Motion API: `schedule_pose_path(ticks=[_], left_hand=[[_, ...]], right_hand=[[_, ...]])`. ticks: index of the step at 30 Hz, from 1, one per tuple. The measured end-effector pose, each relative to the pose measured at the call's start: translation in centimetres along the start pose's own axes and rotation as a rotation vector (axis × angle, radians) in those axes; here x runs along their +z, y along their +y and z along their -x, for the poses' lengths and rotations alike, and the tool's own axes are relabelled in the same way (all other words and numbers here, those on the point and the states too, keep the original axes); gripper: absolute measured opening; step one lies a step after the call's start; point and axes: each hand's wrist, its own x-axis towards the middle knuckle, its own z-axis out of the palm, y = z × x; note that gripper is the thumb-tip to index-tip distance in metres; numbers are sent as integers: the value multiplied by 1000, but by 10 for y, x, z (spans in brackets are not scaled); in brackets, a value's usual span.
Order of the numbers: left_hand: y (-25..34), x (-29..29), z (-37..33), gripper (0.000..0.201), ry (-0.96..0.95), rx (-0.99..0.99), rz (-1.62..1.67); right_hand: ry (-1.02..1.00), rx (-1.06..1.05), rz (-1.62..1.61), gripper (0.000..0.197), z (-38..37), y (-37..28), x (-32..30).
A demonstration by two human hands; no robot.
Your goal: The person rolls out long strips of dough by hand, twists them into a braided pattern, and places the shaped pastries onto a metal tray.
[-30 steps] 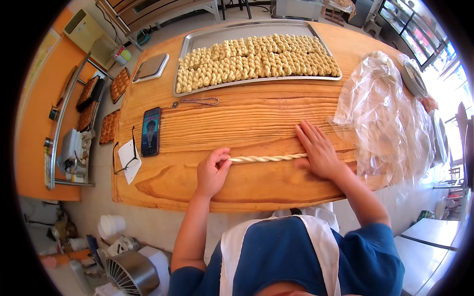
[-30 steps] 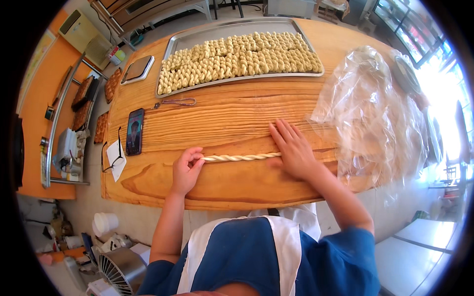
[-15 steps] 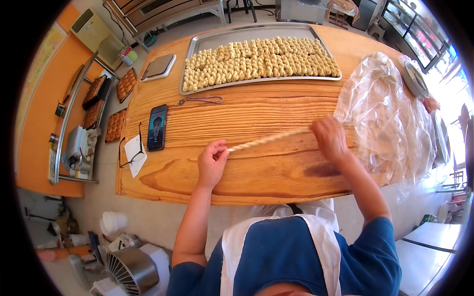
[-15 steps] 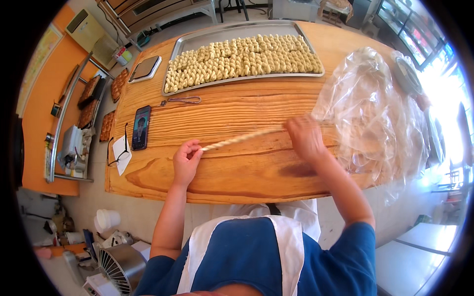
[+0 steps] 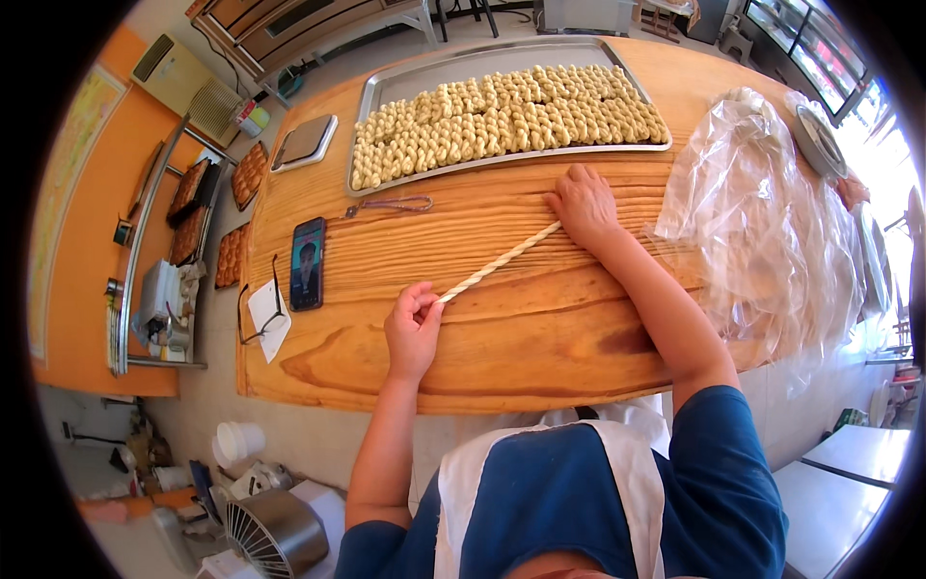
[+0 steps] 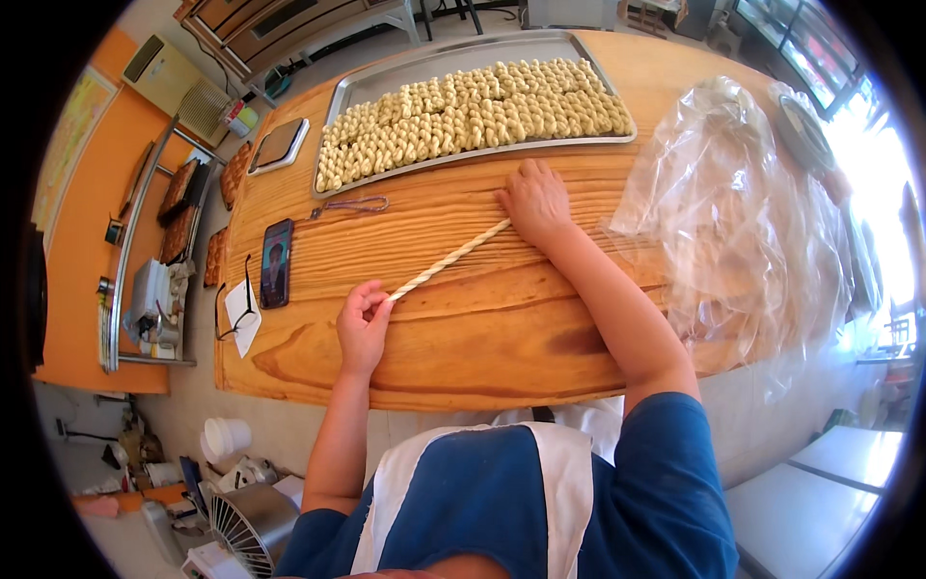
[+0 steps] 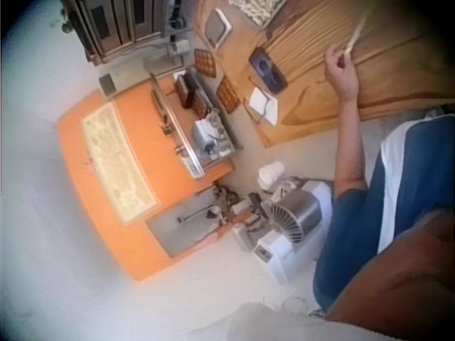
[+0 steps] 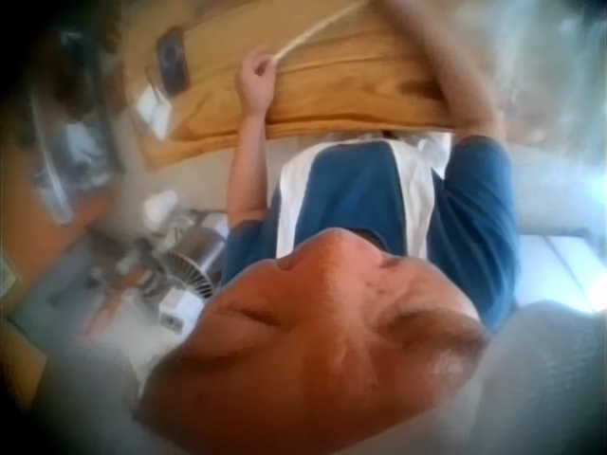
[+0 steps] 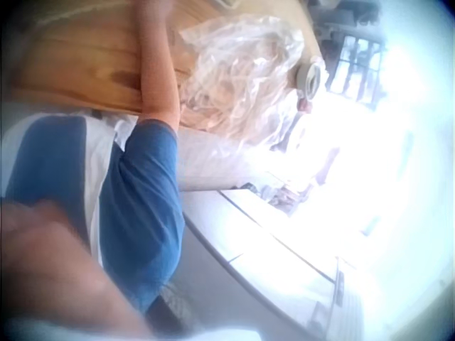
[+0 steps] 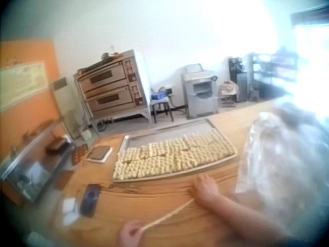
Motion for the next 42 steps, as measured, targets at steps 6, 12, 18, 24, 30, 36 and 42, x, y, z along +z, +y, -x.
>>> schedule_pose_path(ticks=[6, 12, 18, 24, 30, 36, 42], left_hand=[[-3, 1, -1, 27, 34, 44, 105], [-4, 2, -1, 31, -16, 84, 66], [-2, 1, -1, 29, -2, 55, 56], [2, 3, -2, 28, 0, 41, 1], [2, 2, -1, 28, 3, 41, 37], [-3, 5, -4, 28, 11, 53, 58], [-8, 2, -3, 29, -14, 59, 64]], right_hand=[[-262, -196, -37, 59, 68, 10, -39], [-168, -185, 41, 42, 128, 7, -69], [-63, -185, -90, 14, 93, 13, -65], [82, -205, -44, 6, 74, 36, -41], [-227, 60, 28, 22, 45, 15, -39], [9, -87, 45, 41, 57, 27, -21], [-87, -112, 3, 35, 120, 14, -63]])
